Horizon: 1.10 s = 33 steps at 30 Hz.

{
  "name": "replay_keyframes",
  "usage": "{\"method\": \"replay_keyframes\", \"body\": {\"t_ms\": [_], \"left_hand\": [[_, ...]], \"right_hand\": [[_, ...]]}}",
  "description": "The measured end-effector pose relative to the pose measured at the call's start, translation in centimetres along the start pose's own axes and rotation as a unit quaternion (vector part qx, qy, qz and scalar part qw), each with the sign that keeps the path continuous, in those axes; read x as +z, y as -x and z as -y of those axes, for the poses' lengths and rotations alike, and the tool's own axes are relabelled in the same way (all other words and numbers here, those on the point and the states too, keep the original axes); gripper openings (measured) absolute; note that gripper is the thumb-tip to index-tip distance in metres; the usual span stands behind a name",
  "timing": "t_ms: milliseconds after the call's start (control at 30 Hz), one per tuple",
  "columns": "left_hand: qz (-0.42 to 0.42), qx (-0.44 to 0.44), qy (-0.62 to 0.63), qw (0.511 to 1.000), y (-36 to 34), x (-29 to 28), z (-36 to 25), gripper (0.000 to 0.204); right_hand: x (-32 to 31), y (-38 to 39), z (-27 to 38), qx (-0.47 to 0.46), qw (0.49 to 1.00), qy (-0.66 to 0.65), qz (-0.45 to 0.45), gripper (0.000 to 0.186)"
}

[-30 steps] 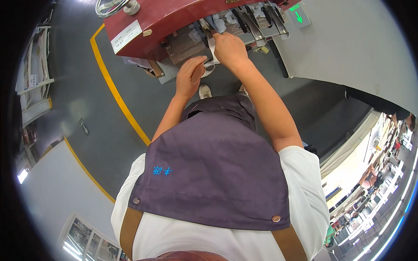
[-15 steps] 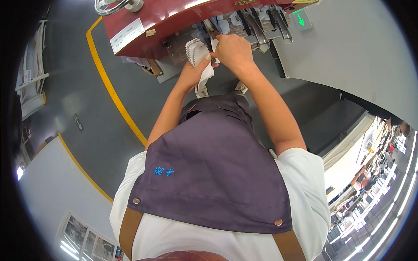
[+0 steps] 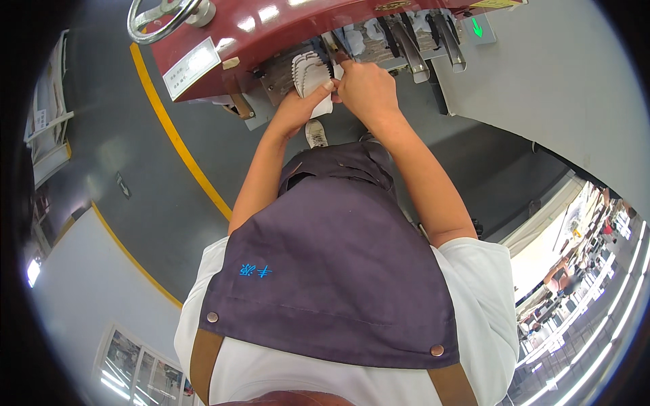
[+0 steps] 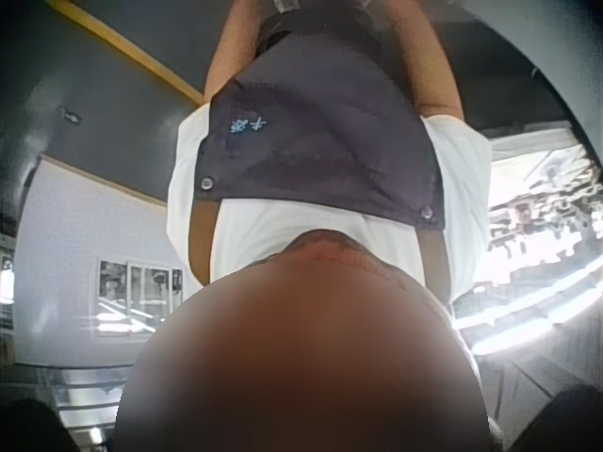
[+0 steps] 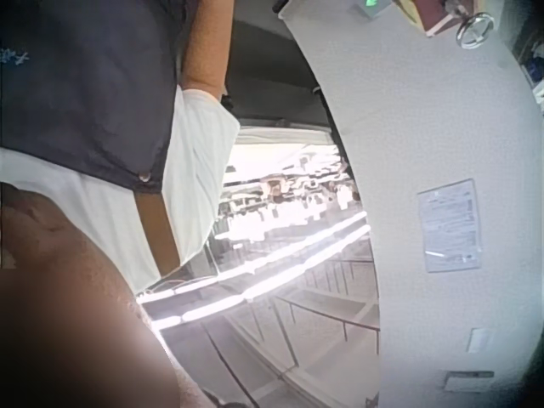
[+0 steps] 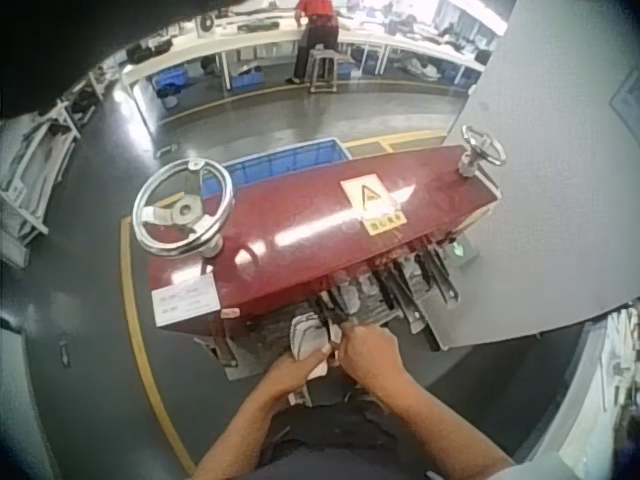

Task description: Skiving the edges of leather straps using an industrial skiving machine.

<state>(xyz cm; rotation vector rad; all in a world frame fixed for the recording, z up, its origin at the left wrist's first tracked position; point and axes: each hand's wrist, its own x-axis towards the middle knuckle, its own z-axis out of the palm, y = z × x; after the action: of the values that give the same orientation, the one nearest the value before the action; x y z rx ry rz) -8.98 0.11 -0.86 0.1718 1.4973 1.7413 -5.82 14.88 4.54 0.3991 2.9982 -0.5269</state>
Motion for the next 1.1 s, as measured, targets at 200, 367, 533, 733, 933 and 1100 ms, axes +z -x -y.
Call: {"method": "replay_keyframes", "body": {"t_ms": [200,367,533,733,933,1100], "left_hand": [[-0.027,0.018,0.008,0.999,-0.5,0.5,0.7,0.033],[-0.046,0.000,0.012,0.999,-0.6,0.3,0.4,0.034],[-0.038,0.008,0.055,0.998,0.0,0.9,-0.5,0.032],[-0.013,-0.010,0.057,0.998,-0.8,0.4,0.5,0.030],[-0.009,-0.017,0.091,0.996,-0.2,-0.2,1.0,0.039],[0.002,-0.006,0.073,0.997,1.8,-0.8,0.3,0.056]], "right_hand": [[0.2,-0.6,0.2,0.018,1.000,-0.012,0.016,0.020],[1.1,-0.7,-0.4,-0.008,1.000,-0.012,0.020,0.020],[-0.3,-0.4,0.0,-0.025,1.000,0.007,0.017,0.019],[0.5,-2.5,0.2,0.013,0.998,0.000,0.057,0.018],[0.4,0.0,-1.2,-0.015,1.000,0.006,0.000,0.033],[0.0,3.4,-2.4,-0.016,0.926,-0.376,-0.038,0.020]]}}
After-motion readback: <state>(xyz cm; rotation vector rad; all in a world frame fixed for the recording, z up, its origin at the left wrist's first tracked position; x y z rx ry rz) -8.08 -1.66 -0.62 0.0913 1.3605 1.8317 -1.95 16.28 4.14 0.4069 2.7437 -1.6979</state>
